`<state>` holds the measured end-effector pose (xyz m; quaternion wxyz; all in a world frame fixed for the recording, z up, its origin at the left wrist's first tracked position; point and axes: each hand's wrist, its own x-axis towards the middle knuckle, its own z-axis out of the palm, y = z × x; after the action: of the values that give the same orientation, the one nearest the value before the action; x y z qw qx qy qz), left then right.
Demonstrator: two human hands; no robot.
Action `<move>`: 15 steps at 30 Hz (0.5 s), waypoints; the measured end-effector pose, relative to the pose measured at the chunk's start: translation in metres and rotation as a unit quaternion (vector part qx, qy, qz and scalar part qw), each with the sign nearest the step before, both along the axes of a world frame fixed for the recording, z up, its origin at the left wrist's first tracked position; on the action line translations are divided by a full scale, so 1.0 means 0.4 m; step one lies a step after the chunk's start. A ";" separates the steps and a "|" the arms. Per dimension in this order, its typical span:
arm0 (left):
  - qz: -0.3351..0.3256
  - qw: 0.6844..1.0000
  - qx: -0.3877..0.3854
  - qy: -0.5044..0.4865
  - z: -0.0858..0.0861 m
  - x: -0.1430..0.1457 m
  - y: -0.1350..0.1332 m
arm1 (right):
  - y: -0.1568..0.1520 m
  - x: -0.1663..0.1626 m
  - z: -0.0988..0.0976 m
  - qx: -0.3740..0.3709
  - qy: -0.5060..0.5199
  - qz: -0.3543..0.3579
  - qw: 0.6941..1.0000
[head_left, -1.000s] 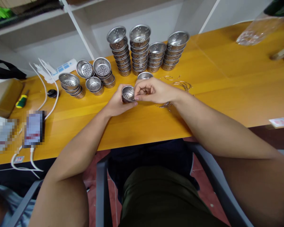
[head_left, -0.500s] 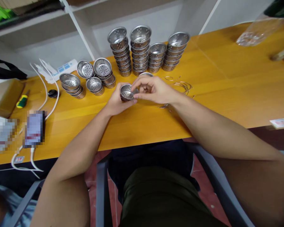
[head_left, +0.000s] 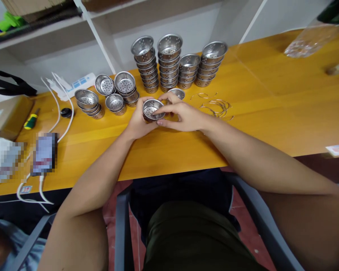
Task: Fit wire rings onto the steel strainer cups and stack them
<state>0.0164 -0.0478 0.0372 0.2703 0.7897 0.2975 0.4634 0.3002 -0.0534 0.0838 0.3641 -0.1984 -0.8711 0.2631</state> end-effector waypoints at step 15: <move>0.421 0.897 0.068 0.117 0.258 -0.221 -0.037 | 0.023 0.013 0.001 -0.026 0.065 -0.097 0.993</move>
<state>-0.0720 -0.0628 0.1405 -0.0410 0.6553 0.5998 0.4572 0.3054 -0.0441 0.0842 0.4383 -0.2740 -0.8150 0.2618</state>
